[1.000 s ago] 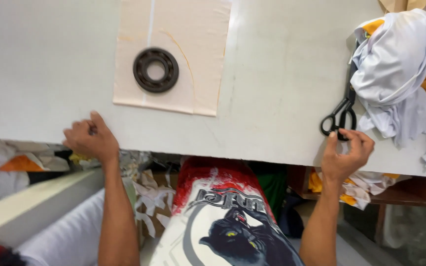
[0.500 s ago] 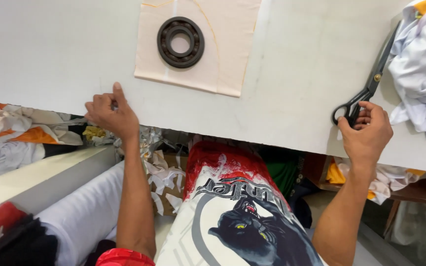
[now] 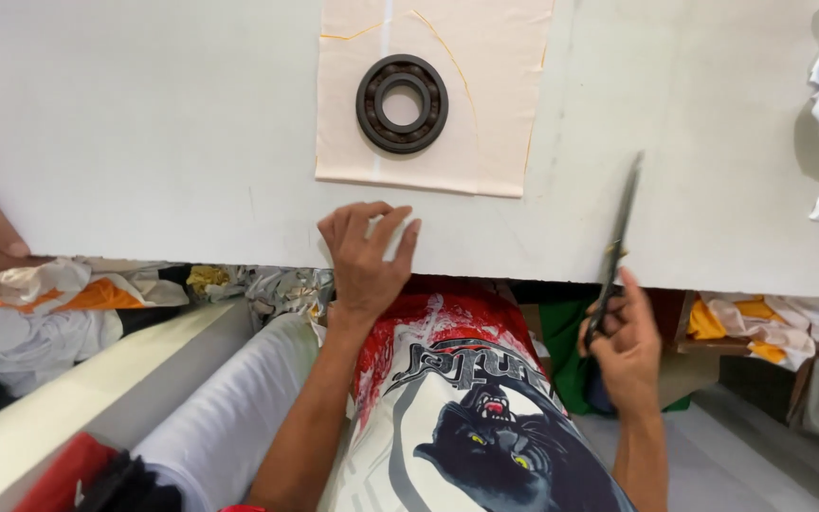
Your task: Folding fabric and cutting it along a marked pattern using scissors and a circular weight for stability.
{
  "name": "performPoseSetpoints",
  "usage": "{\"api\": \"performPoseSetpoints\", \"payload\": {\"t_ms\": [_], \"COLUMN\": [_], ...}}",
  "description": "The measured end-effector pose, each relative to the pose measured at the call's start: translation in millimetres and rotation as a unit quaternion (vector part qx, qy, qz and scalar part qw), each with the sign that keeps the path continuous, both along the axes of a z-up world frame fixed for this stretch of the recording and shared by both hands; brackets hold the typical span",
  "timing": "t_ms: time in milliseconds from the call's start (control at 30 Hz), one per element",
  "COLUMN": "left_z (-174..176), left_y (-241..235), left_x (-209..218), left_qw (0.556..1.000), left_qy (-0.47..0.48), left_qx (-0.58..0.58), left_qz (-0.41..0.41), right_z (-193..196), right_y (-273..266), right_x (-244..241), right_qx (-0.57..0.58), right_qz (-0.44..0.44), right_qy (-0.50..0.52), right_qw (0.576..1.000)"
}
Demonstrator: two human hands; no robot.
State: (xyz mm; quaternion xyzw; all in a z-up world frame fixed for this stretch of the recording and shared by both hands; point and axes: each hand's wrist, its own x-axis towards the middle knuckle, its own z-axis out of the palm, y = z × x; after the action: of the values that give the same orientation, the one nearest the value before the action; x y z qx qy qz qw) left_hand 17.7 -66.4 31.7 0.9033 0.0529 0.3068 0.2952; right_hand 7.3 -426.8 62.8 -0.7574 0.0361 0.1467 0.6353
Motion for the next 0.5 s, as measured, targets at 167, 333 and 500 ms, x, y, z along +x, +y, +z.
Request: {"api": "performPoseSetpoints", "payload": {"t_ms": [167, 333, 500], "left_z": [10.8, 12.3, 16.6], "left_y": [75.8, 129.7, 135.0], "left_x": [0.7, -5.5, -2.6], "left_qw": [0.999, 0.995, 0.991], "left_qy": [0.022, 0.087, 0.117], "left_qx": [0.036, 0.004, -0.052], "left_qz": [0.019, 0.044, 0.048], "right_z": [22.5, -1.9, -7.6], "right_y": [46.5, 87.9, 136.6], "right_x": [-76.8, -102.3, -89.8], "right_qx": [0.190, 0.290, 0.284], "right_qz": [-0.093, -0.115, -0.136], "right_qy": [0.086, 0.150, 0.077], "right_qw": [0.974, 0.938, 0.946]}}
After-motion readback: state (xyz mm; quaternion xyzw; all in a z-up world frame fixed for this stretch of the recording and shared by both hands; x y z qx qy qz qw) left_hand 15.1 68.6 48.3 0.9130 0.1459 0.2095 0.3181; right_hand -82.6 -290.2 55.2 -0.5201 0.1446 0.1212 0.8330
